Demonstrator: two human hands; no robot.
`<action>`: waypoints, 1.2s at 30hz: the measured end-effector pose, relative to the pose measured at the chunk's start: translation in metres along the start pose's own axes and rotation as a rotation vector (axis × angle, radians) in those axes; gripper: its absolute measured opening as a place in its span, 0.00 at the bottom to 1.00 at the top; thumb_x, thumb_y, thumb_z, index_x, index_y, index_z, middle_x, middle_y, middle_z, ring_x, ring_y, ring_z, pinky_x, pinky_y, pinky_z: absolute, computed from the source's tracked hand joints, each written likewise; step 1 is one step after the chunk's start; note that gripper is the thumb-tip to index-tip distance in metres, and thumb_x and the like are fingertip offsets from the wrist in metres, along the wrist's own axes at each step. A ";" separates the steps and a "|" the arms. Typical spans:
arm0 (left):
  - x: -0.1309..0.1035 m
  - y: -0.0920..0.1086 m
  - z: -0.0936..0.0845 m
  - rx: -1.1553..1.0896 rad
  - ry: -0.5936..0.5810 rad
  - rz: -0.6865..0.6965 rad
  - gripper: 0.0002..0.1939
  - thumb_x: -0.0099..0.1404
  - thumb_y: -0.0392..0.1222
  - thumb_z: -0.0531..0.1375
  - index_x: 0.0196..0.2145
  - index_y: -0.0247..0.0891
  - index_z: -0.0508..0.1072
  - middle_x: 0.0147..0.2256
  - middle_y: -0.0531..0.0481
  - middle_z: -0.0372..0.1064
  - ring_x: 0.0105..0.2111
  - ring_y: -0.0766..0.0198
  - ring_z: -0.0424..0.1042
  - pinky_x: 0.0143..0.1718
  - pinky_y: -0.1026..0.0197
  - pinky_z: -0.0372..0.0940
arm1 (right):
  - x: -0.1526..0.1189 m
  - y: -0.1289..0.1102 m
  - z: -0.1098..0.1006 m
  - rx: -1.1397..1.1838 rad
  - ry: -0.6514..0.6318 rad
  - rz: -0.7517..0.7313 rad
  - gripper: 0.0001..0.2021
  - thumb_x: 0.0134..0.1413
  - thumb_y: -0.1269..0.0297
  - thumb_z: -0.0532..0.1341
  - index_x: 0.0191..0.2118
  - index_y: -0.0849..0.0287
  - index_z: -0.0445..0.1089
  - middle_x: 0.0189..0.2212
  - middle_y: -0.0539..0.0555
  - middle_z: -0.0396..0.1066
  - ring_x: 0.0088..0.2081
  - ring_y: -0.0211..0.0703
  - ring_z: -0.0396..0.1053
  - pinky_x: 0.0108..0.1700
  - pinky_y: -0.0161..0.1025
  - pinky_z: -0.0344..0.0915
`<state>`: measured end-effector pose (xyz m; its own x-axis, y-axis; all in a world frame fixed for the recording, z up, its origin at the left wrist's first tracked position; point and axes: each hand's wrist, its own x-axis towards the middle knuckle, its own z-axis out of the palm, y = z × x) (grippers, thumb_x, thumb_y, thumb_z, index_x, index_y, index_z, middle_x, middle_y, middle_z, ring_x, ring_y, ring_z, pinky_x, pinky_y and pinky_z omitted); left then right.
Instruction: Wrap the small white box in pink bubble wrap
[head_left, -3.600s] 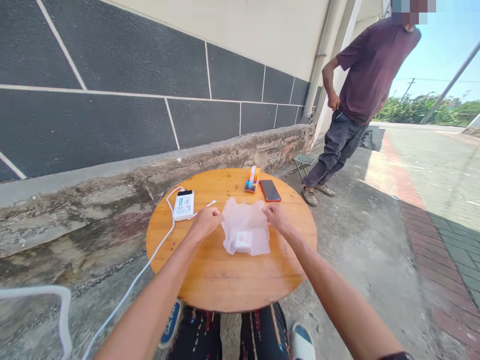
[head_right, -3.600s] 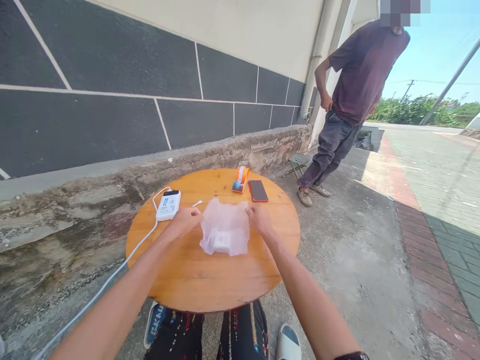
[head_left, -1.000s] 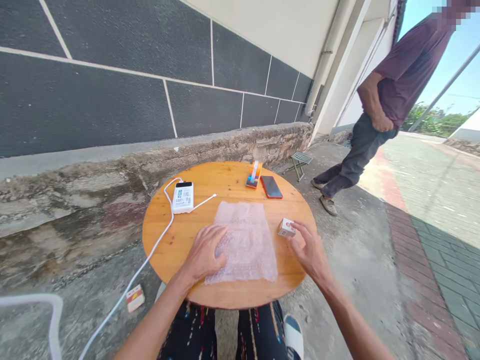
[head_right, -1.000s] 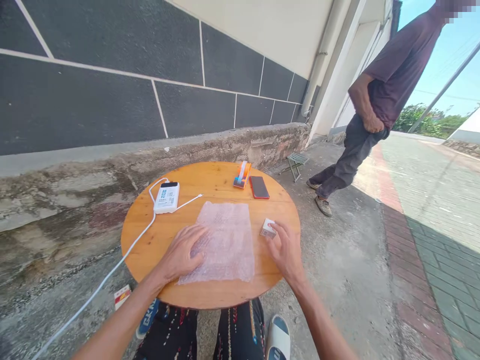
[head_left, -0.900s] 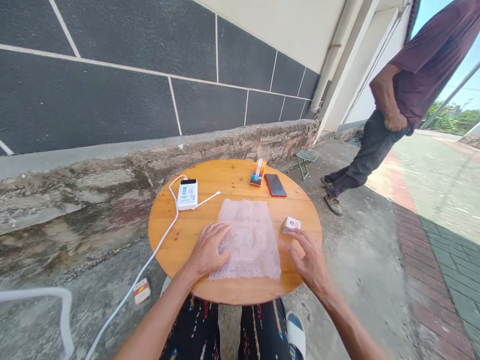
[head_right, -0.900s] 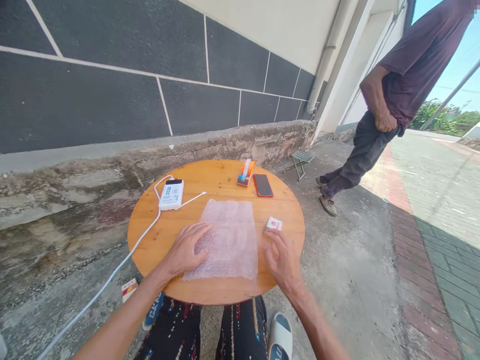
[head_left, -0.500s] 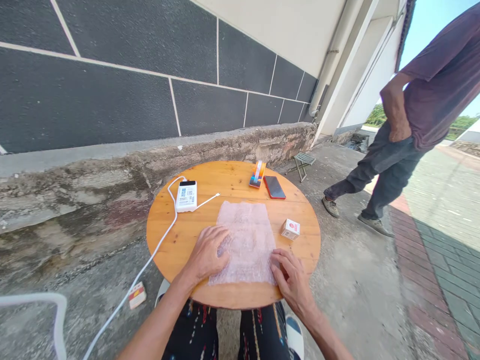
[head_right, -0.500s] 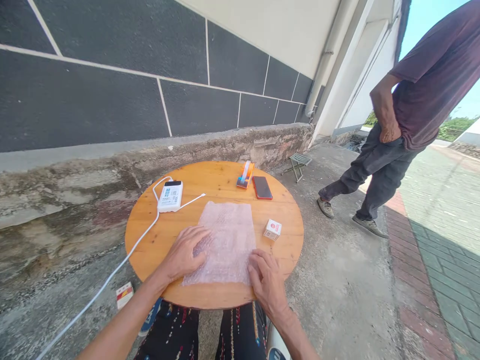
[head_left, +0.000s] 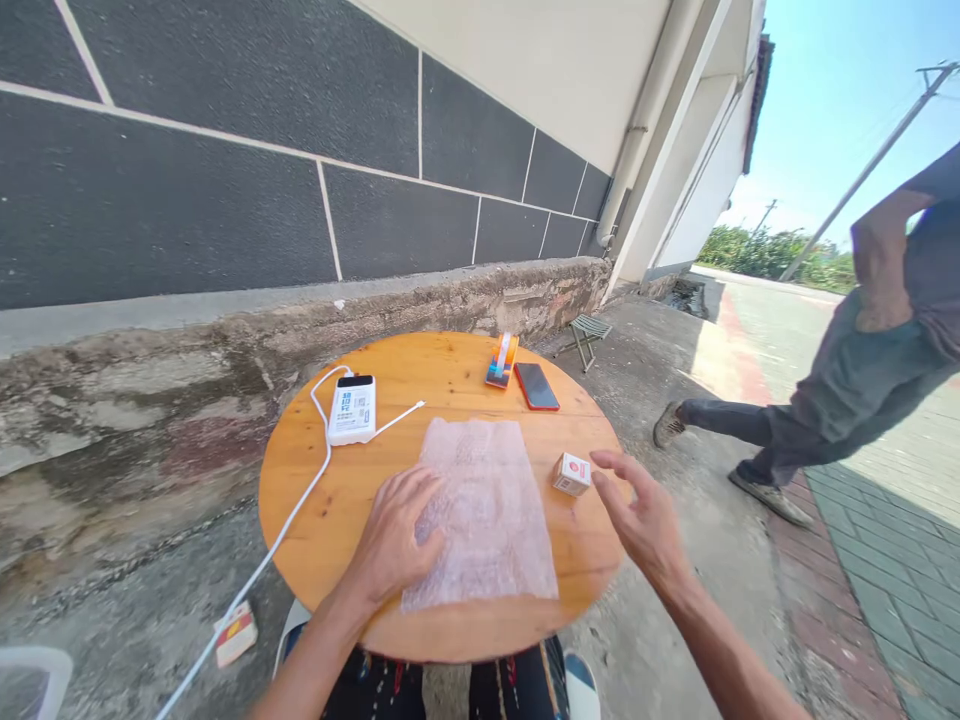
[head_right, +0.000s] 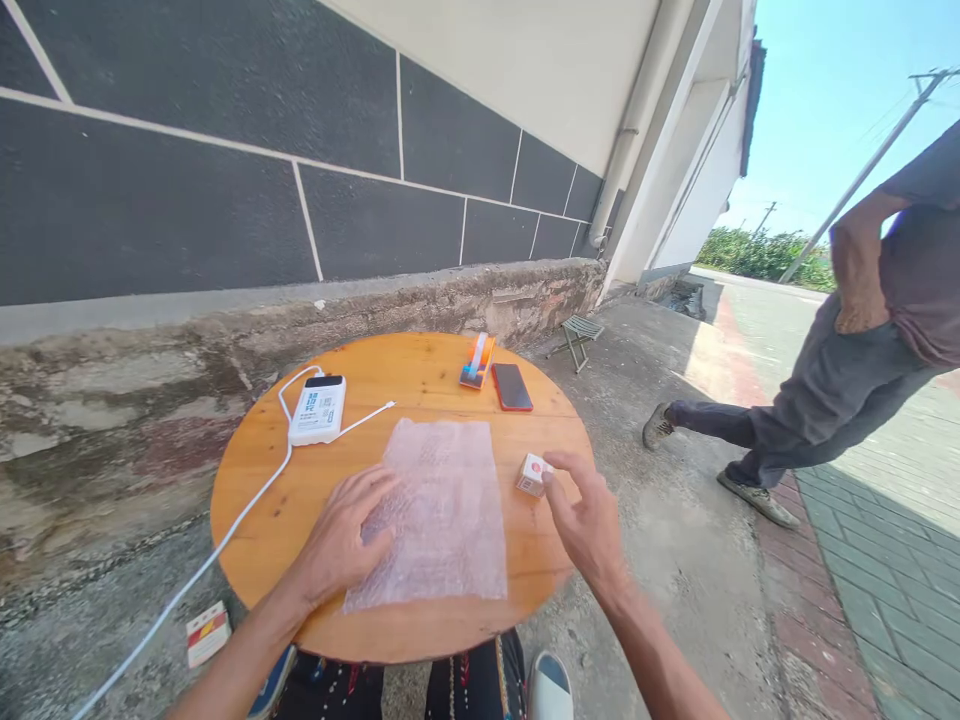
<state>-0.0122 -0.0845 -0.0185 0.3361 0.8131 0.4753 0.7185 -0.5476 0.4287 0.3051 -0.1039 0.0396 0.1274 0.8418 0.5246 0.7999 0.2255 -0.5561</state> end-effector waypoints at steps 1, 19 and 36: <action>0.000 0.000 0.000 0.000 0.000 -0.005 0.29 0.52 0.35 0.56 0.54 0.38 0.66 0.55 0.42 0.62 0.57 0.49 0.58 0.58 0.44 0.54 | 0.024 0.003 -0.002 -0.030 0.006 0.046 0.14 0.57 0.56 0.55 0.45 0.56 0.69 0.44 0.57 0.73 0.46 0.51 0.70 0.49 0.49 0.65; -0.001 -0.001 0.004 -0.018 0.037 -0.037 0.26 0.53 0.33 0.55 0.51 0.38 0.69 0.56 0.41 0.60 0.56 0.48 0.58 0.57 0.42 0.56 | 0.182 0.037 0.104 -0.209 -0.379 0.538 0.27 0.33 0.59 0.72 0.42 0.64 0.66 0.43 0.67 0.70 0.50 0.61 0.65 0.43 0.44 0.63; -0.010 0.117 -0.029 -1.417 0.138 -0.520 0.29 0.64 0.51 0.57 0.61 0.46 0.59 0.61 0.46 0.58 0.61 0.54 0.57 0.63 0.50 0.50 | -0.024 -0.083 -0.026 0.815 -0.472 0.363 0.33 0.46 0.54 0.66 0.57 0.60 0.61 0.46 0.62 0.70 0.45 0.51 0.68 0.37 0.42 0.70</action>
<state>0.0507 -0.1622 0.0495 0.1214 0.9898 0.0746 -0.4526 -0.0117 0.8916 0.2513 -0.1560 0.0898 -0.1028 0.9944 0.0253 0.0916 0.0348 -0.9952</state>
